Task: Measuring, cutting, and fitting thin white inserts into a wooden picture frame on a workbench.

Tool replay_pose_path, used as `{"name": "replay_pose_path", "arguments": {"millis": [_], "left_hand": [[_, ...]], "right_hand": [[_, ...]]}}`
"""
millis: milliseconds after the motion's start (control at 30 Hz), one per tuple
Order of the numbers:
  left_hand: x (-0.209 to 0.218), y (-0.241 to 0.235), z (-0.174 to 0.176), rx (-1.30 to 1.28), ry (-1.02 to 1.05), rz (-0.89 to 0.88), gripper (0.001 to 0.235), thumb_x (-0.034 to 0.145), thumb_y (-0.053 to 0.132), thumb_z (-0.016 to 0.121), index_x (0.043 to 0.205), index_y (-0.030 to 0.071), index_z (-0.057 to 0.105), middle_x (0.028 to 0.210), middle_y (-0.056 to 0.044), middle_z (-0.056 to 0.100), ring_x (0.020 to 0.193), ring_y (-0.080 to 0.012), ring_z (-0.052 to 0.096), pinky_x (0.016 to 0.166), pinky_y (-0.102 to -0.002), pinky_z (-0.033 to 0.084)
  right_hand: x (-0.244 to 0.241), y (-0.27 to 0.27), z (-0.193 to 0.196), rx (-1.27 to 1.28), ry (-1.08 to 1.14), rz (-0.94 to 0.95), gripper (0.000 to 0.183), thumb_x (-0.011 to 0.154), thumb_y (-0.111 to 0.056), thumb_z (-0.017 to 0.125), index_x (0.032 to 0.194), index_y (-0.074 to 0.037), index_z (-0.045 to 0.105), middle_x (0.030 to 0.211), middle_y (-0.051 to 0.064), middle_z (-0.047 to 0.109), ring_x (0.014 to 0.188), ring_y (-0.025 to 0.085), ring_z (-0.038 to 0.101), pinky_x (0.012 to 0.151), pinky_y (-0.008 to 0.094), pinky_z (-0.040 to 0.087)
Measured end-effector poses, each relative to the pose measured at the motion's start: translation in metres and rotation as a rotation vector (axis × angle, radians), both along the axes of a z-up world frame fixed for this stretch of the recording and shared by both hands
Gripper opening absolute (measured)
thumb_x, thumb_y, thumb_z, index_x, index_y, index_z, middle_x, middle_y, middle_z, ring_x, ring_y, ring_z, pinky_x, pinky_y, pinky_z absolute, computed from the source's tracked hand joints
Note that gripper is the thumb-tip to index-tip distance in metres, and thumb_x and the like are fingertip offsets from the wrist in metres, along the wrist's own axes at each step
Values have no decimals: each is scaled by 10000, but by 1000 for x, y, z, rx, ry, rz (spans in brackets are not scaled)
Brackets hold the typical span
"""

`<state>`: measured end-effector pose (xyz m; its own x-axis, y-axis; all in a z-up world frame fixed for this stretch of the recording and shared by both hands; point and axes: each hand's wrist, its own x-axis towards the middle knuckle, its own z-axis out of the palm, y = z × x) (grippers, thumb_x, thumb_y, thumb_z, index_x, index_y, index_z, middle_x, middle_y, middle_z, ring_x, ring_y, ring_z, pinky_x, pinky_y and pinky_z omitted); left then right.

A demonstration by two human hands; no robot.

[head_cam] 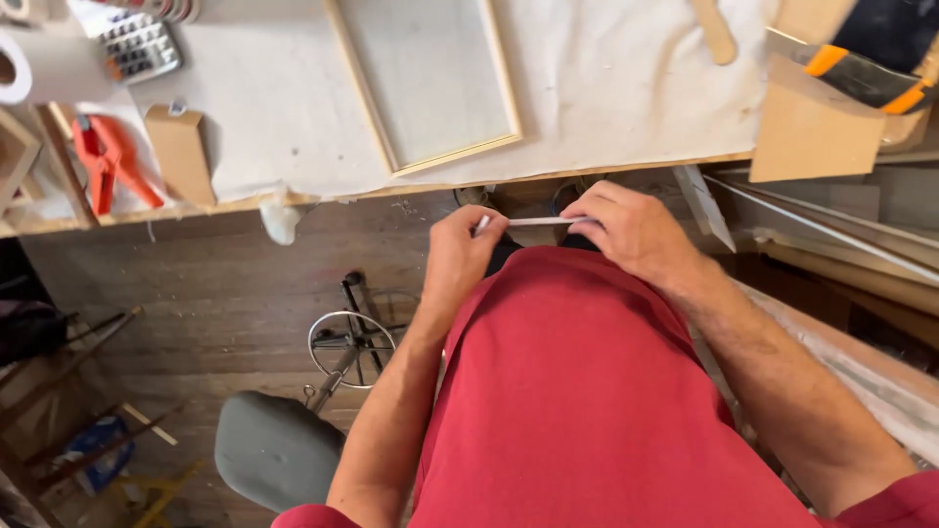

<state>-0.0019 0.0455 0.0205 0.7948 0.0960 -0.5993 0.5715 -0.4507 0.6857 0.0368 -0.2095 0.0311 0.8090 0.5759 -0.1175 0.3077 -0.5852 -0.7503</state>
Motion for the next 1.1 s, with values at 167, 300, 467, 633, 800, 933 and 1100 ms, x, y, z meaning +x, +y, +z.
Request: {"name": "replay_pose_path", "arguments": {"millis": [167,300,467,633,800,933,1100], "left_hand": [[-3,52,-8,13,60,200,155,841,408,786,851,254,800,675,3,709,703,-153,683,687,-338,565],[6,83,10,71,-5,311,161,865,370,771,898,215,798,715,-55,694,722,-160,660,693,-352,542],[22,119,17,178,-47,315,193,954,267,731,1103,151,689,995,-1,672,911,-162,610,785,-352,495],[28,132,-3,221,-249,59,255,982,206,712,1230,177,659,1060,-56,701,912,-222,712,766,-394,568],[32,131,-20,451,-397,-289,193,950,98,713,1121,190,721,990,-40,570,591,-311,566,405,-446,464],[31,130,-34,467,-396,-277,295,898,4,650,1122,188,702,989,-42,551,634,-328,569,429,-460,458],[31,130,-35,432,-396,-264,315,898,-29,664,1128,181,712,1001,-38,570,646,-301,586,455,-434,471]], "right_hand": [[21,16,-8,-165,-238,67,132,1101,-245,596,1040,-207,707,920,-25,638,912,183,698,821,308,583],[61,23,-39,-311,-495,72,197,1184,-275,550,1076,-209,701,926,-26,591,891,171,663,813,298,579],[98,76,-16,-393,-710,150,235,1141,-330,785,979,-162,818,796,-5,721,713,120,701,572,243,587],[95,117,-29,-331,-611,214,177,1108,-276,741,977,-181,813,823,0,667,761,147,579,588,253,512],[91,120,-40,-286,-477,217,113,941,-230,882,967,-157,799,876,16,603,831,195,532,660,293,526],[100,105,-9,-201,-122,57,245,958,-190,819,1152,-59,750,1050,118,622,916,245,571,845,377,536],[109,59,9,-96,26,-282,256,980,41,829,1211,36,717,1110,184,621,853,195,571,827,264,579]]}}
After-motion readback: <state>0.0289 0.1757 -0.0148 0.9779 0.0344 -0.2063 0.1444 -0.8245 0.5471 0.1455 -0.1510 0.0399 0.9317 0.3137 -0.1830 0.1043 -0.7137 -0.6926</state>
